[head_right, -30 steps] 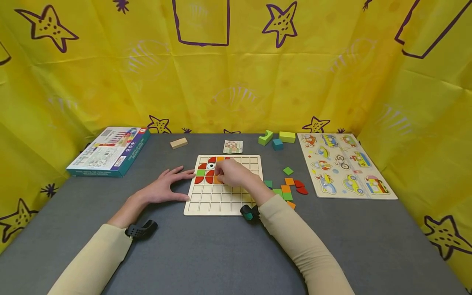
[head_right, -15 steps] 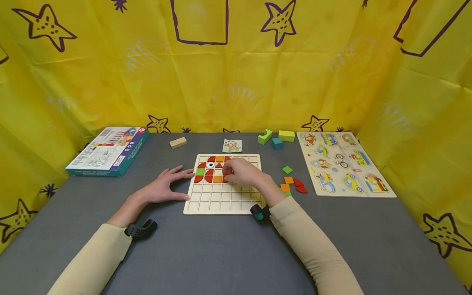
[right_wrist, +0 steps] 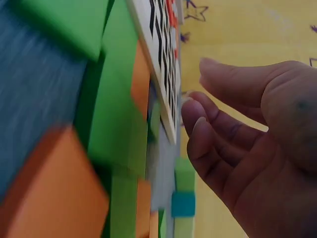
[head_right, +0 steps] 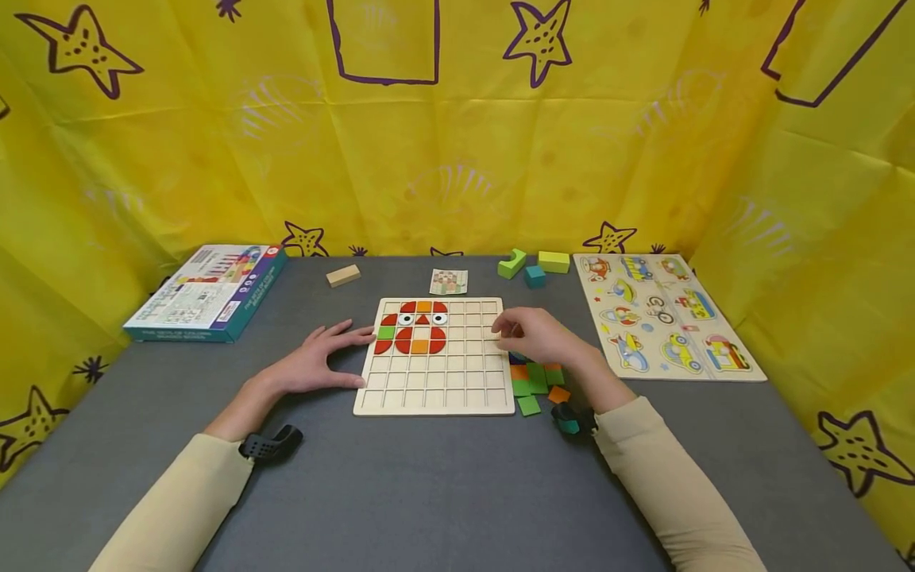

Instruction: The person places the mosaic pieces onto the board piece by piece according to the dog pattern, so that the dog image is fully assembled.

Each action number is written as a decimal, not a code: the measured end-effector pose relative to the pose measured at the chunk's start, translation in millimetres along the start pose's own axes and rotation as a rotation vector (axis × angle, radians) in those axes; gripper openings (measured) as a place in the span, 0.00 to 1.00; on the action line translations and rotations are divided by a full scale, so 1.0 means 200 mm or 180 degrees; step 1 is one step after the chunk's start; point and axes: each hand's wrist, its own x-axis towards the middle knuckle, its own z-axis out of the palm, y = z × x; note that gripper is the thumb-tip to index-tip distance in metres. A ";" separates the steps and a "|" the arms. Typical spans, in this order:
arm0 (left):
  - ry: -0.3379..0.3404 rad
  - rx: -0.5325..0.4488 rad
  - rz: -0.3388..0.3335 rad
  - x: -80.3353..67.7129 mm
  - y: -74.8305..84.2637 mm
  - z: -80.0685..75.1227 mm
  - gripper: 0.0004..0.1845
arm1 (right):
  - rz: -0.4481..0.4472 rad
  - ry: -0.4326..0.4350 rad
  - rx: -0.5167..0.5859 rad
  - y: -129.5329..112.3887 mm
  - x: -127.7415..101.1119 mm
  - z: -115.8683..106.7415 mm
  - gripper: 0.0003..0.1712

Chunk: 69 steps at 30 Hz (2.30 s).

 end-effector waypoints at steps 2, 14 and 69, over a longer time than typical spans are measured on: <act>0.0016 0.0008 0.0021 0.00 0.00 0.00 0.43 | 0.0042 0.0019 0.0012 0.03 -0.04 -0.02 0.13; 0.0024 0.0005 0.0046 0.01 0.00 0.01 0.42 | 0.0184 -0.0006 -0.0016 0.16 -0.24 -0.09 0.12; -0.0027 -0.0002 -0.0002 0.00 0.00 0.00 0.43 | 0.0028 0.0044 -0.0111 0.14 -0.27 -0.03 0.04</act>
